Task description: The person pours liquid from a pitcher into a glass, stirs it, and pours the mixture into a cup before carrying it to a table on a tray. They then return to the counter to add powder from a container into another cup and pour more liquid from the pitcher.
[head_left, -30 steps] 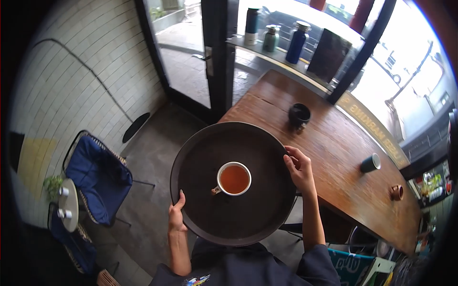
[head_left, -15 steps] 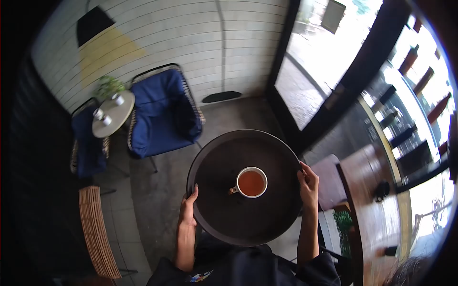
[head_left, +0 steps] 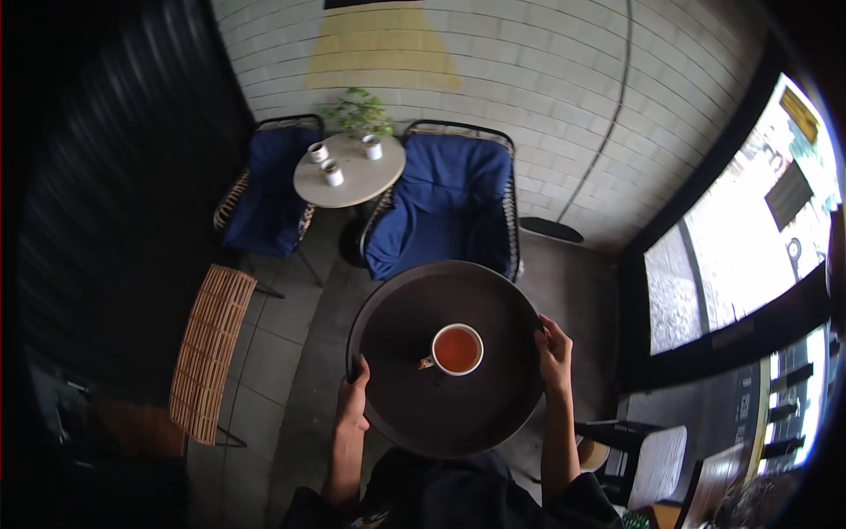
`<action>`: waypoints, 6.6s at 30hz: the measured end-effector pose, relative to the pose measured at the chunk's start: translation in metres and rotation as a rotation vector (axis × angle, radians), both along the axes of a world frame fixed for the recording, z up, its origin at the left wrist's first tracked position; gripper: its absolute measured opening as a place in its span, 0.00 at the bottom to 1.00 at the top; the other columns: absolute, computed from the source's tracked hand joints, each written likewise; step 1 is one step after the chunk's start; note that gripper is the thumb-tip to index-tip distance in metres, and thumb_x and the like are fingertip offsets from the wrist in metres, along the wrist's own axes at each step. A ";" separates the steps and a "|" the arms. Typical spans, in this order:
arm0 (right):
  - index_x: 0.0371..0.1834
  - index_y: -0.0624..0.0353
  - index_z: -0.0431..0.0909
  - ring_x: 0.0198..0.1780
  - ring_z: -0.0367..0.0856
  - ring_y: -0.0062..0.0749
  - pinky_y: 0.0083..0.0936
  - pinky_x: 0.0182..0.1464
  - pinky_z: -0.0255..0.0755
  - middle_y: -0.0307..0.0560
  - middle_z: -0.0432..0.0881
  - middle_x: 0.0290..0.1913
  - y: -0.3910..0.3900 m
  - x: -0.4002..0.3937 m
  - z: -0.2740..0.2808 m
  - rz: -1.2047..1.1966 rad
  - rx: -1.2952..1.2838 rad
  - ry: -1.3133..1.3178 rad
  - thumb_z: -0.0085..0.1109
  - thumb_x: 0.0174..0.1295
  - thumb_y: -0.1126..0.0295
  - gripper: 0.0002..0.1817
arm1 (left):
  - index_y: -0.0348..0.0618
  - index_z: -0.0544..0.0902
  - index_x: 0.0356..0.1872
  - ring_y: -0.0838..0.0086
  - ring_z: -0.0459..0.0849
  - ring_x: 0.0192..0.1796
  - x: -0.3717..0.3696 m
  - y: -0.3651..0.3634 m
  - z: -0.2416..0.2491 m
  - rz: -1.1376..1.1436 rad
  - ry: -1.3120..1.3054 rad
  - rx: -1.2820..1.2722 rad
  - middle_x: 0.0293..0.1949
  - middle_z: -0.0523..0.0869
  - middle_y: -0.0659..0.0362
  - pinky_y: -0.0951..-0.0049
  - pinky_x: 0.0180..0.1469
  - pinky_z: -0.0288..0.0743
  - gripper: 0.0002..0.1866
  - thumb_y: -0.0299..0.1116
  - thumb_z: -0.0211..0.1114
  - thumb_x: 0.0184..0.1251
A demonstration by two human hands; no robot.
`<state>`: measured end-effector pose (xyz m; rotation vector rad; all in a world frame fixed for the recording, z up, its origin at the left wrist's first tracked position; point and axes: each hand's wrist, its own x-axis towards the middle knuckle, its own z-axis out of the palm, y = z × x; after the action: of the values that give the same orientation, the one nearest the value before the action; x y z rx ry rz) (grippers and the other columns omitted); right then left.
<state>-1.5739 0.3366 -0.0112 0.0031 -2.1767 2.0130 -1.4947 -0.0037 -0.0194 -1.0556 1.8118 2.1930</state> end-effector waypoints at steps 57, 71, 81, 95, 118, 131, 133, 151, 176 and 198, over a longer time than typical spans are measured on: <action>0.64 0.62 0.65 0.52 0.80 0.52 0.42 0.53 0.75 0.64 0.77 0.54 -0.636 -0.694 -0.232 0.106 0.693 -0.152 0.78 0.45 0.54 0.45 | 0.34 0.65 0.67 0.57 0.80 0.59 -0.396 -0.555 -0.124 0.621 0.246 0.371 0.62 0.75 0.47 0.55 0.59 0.79 0.29 0.42 0.59 0.74; 0.71 0.59 0.57 0.50 0.81 0.60 0.46 0.52 0.78 0.66 0.78 0.52 -0.693 -0.736 -0.254 0.070 0.821 -0.077 0.82 0.32 0.66 0.57 | 0.36 0.66 0.67 0.57 0.79 0.60 -0.473 -0.559 -0.087 0.782 0.118 0.276 0.62 0.76 0.48 0.56 0.60 0.79 0.31 0.43 0.63 0.71; 0.63 0.57 0.62 0.53 0.80 0.59 0.45 0.54 0.77 0.63 0.79 0.51 -0.657 -0.735 -0.244 0.097 0.738 -0.205 0.81 0.33 0.68 0.50 | 0.35 0.65 0.67 0.56 0.79 0.60 -0.501 -0.568 -0.102 0.710 0.056 0.305 0.61 0.76 0.47 0.54 0.60 0.78 0.31 0.44 0.62 0.72; 0.61 0.62 0.65 0.53 0.81 0.57 0.44 0.55 0.76 0.62 0.80 0.51 -0.515 -0.658 -0.221 -0.064 0.739 -0.244 0.81 0.32 0.70 0.48 | 0.37 0.69 0.66 0.60 0.79 0.61 -0.546 -0.583 -0.128 0.462 0.017 0.378 0.61 0.78 0.51 0.58 0.62 0.76 0.29 0.48 0.58 0.74; 0.69 0.65 0.59 0.60 0.70 0.66 0.46 0.59 0.70 0.73 0.66 0.61 -0.525 -0.629 -0.148 -0.132 1.128 -0.521 0.77 0.41 0.67 0.50 | 0.37 0.67 0.67 0.59 0.78 0.62 -0.555 -0.569 -0.143 0.440 0.084 0.433 0.63 0.76 0.50 0.56 0.64 0.74 0.29 0.48 0.55 0.75; 0.71 0.54 0.62 0.64 0.71 0.51 0.44 0.62 0.71 0.52 0.70 0.63 -0.711 -0.653 -0.050 0.939 0.749 0.269 0.79 0.41 0.59 0.51 | 0.36 0.65 0.67 0.56 0.78 0.61 -0.545 -0.565 -0.141 0.500 0.115 0.470 0.62 0.76 0.48 0.54 0.63 0.76 0.30 0.47 0.56 0.75; 0.70 0.55 0.62 0.62 0.73 0.51 0.43 0.60 0.73 0.52 0.72 0.61 -0.724 -0.648 -0.067 0.939 0.807 0.289 0.80 0.39 0.61 0.51 | 0.36 0.66 0.67 0.56 0.79 0.61 -0.544 -0.565 -0.144 0.502 0.116 0.447 0.62 0.76 0.48 0.53 0.62 0.77 0.29 0.46 0.57 0.74; 0.65 0.52 0.62 0.53 0.79 0.54 0.45 0.50 0.79 0.52 0.74 0.55 -0.673 -0.698 -0.098 0.606 0.897 0.127 0.78 0.33 0.69 0.50 | 0.33 0.65 0.67 0.57 0.78 0.61 -0.484 -0.601 -0.200 0.713 0.054 0.362 0.63 0.75 0.48 0.56 0.63 0.76 0.33 0.45 0.63 0.71; 0.68 0.52 0.59 0.57 0.75 0.60 0.46 0.56 0.76 0.60 0.71 0.57 -0.650 -0.744 -0.253 0.374 0.913 -0.127 0.83 0.31 0.66 0.55 | 0.34 0.61 0.70 0.55 0.74 0.65 -0.475 -0.588 -0.184 0.695 0.018 0.367 0.66 0.72 0.48 0.54 0.66 0.71 0.35 0.47 0.60 0.72; 0.71 0.56 0.55 0.49 0.79 0.64 0.49 0.51 0.75 0.69 0.74 0.51 -0.475 -0.612 -0.235 -0.107 0.967 -0.517 0.81 0.36 0.60 0.57 | 0.37 0.69 0.66 0.61 0.77 0.61 -0.604 -0.549 -0.149 0.196 0.083 0.554 0.62 0.76 0.53 0.58 0.63 0.72 0.29 0.48 0.59 0.73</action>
<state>-2.1862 -0.1383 -0.2462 -0.5325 -3.1443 0.7761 -2.0990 -0.5525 -0.1684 -1.0510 1.0395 2.6530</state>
